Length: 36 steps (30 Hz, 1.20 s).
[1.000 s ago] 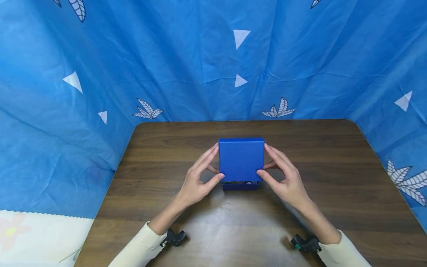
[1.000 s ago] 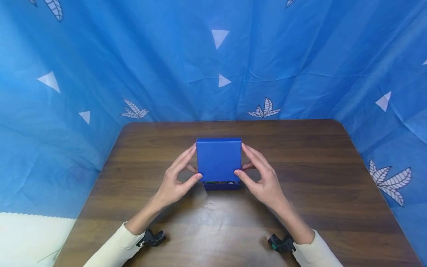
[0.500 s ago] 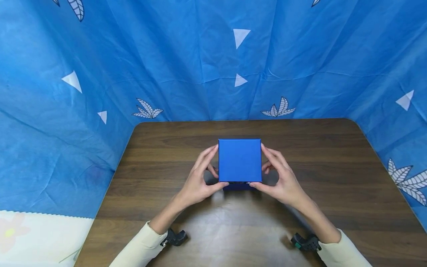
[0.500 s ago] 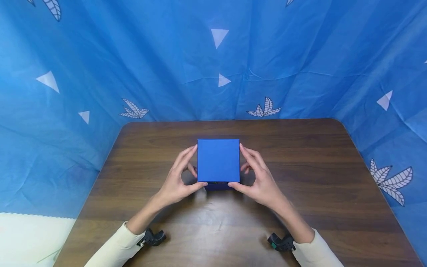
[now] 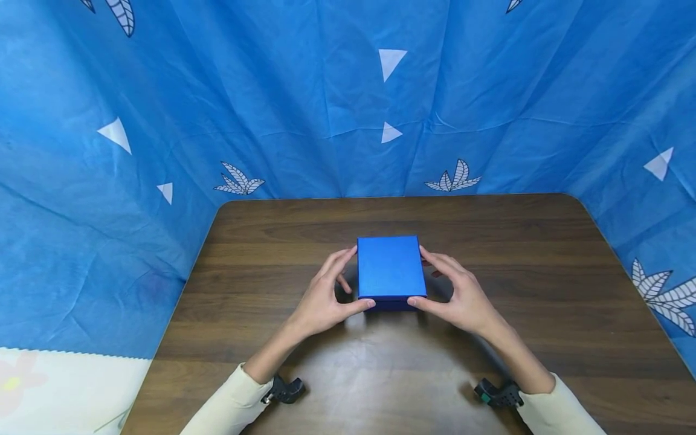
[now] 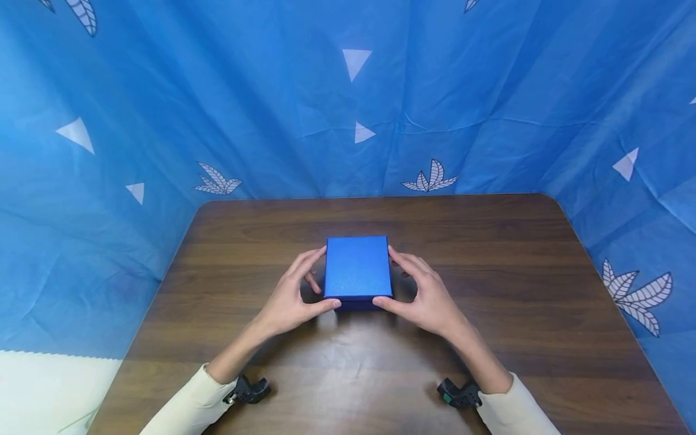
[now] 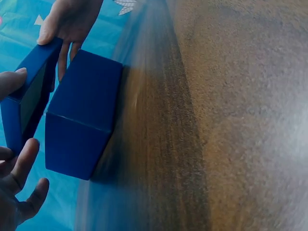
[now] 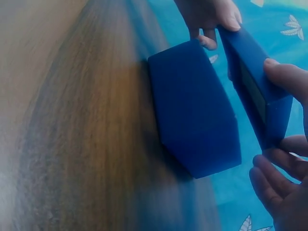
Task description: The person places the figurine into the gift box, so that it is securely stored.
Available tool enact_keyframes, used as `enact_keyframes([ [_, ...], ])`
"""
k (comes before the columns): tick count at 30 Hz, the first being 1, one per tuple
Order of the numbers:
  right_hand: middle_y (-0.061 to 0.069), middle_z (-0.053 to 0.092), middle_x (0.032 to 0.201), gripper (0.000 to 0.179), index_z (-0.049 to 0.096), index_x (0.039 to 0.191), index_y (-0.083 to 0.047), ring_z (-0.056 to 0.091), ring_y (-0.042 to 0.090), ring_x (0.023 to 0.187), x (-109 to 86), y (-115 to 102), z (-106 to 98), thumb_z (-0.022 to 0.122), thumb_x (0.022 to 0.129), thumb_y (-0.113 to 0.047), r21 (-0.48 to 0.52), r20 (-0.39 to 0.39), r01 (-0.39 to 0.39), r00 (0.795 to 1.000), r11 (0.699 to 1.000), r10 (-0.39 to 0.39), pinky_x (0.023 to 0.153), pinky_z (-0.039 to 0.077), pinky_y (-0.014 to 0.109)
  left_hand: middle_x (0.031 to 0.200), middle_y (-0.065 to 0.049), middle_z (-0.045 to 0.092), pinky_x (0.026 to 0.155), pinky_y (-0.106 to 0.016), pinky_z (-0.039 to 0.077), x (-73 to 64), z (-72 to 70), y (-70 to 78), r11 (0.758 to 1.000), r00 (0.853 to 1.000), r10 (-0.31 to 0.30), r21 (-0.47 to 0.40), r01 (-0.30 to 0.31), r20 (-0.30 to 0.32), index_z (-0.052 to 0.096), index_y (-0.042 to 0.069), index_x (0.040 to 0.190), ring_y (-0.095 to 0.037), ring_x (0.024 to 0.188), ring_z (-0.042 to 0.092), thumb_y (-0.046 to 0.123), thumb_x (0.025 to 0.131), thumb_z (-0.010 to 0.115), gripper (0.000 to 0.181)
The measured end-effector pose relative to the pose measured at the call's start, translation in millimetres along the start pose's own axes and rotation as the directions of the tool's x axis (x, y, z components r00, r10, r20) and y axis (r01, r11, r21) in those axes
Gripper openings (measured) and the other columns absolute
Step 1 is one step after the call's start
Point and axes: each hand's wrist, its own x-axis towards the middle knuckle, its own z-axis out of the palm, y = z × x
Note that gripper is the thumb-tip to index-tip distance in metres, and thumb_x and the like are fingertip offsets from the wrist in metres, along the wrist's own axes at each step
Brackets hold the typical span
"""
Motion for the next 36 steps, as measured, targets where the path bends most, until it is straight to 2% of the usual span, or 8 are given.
enact_keyframes([
  [10, 0.013, 0.061, 0.155, 0.099, 0.043, 0.166, -0.028, 0.067, 0.035, 0.128, -0.5, 13, 7, 0.094, 0.083, -0.044, -0.007, 0.042, -0.022, 0.999, 1.0, 0.022, 0.104, 0.055, 0.065, 0.166, 0.003, 0.041, 0.096, -0.046, 0.056, 2.1, 8.6, -9.7, 0.996, 0.996, -0.055, -0.064, 0.059, 0.063, 0.034, 0.03, 0.169, -0.016, 0.088, 0.07, 0.045, 0.085, 0.092, 0.104],
  [18, 0.015, 0.06, 0.157, 0.098, 0.045, 0.166, -0.026, 0.065, 0.04, 0.135, -5.0, 17, 9, 0.094, 0.083, -0.045, -0.011, 0.044, -0.04, 0.998, 0.999, 0.041, 0.107, 0.054, 0.068, 0.166, 0.003, 0.04, 0.08, -0.033, 0.057, 2.6, 13.7, -13.0, 0.994, 0.994, -0.053, -0.087, 0.061, 0.094, 0.033, 0.027, 0.17, -0.012, 0.085, 0.068, 0.041, 0.086, 0.092, 0.104],
  [22, 0.017, 0.06, 0.157, 0.099, 0.044, 0.166, -0.025, 0.065, 0.041, 0.136, -7.1, 21, 14, 0.094, 0.083, -0.045, -0.016, 0.048, -0.041, 0.998, 0.999, 0.042, 0.107, 0.055, 0.066, 0.167, 0.002, 0.039, 0.078, -0.029, 0.056, 2.0, 16.2, -14.8, 0.993, 0.991, -0.065, -0.092, 0.076, 0.113, 0.031, 0.026, 0.171, -0.012, 0.082, 0.066, 0.039, 0.085, 0.093, 0.106],
  [31, 0.02, 0.062, 0.152, 0.097, 0.045, 0.165, -0.022, 0.067, 0.036, 0.124, -11.3, 27, 28, 0.092, 0.084, -0.047, -0.061, 0.059, -0.064, 0.996, 0.996, 0.068, 0.102, 0.057, 0.062, 0.166, 0.001, 0.041, 0.072, -0.02, 0.048, -4.4, 23.5, -20.1, 0.992, 0.986, -0.125, 0.012, 0.125, 0.113, 0.03, 0.025, 0.171, -0.009, 0.075, 0.06, 0.044, 0.087, 0.091, 0.105],
  [35, 0.02, 0.061, 0.154, 0.096, 0.044, 0.166, -0.022, 0.067, 0.036, 0.125, -11.3, 27, 31, 0.091, 0.086, -0.047, -0.058, 0.073, -0.073, 0.994, 0.996, 0.077, 0.103, 0.056, 0.063, 0.165, 0.001, 0.043, 0.071, -0.026, 0.051, -5.8, 25.9, -23.0, 0.991, 0.985, -0.135, 0.034, 0.132, 0.109, 0.032, 0.024, 0.171, -0.006, 0.074, 0.058, 0.046, 0.087, 0.09, 0.104],
  [36, 0.019, 0.059, 0.156, 0.098, 0.042, 0.167, -0.022, 0.066, 0.037, 0.127, -11.0, 27, 31, 0.091, 0.086, -0.048, -0.052, 0.084, -0.077, 0.993, 0.996, 0.081, 0.105, 0.055, 0.063, 0.165, 0.001, 0.043, 0.078, -0.028, 0.053, -5.8, 26.0, -24.0, 0.991, 0.985, -0.132, 0.039, 0.128, 0.11, 0.032, 0.024, 0.171, -0.005, 0.074, 0.058, 0.046, 0.088, 0.09, 0.103],
])
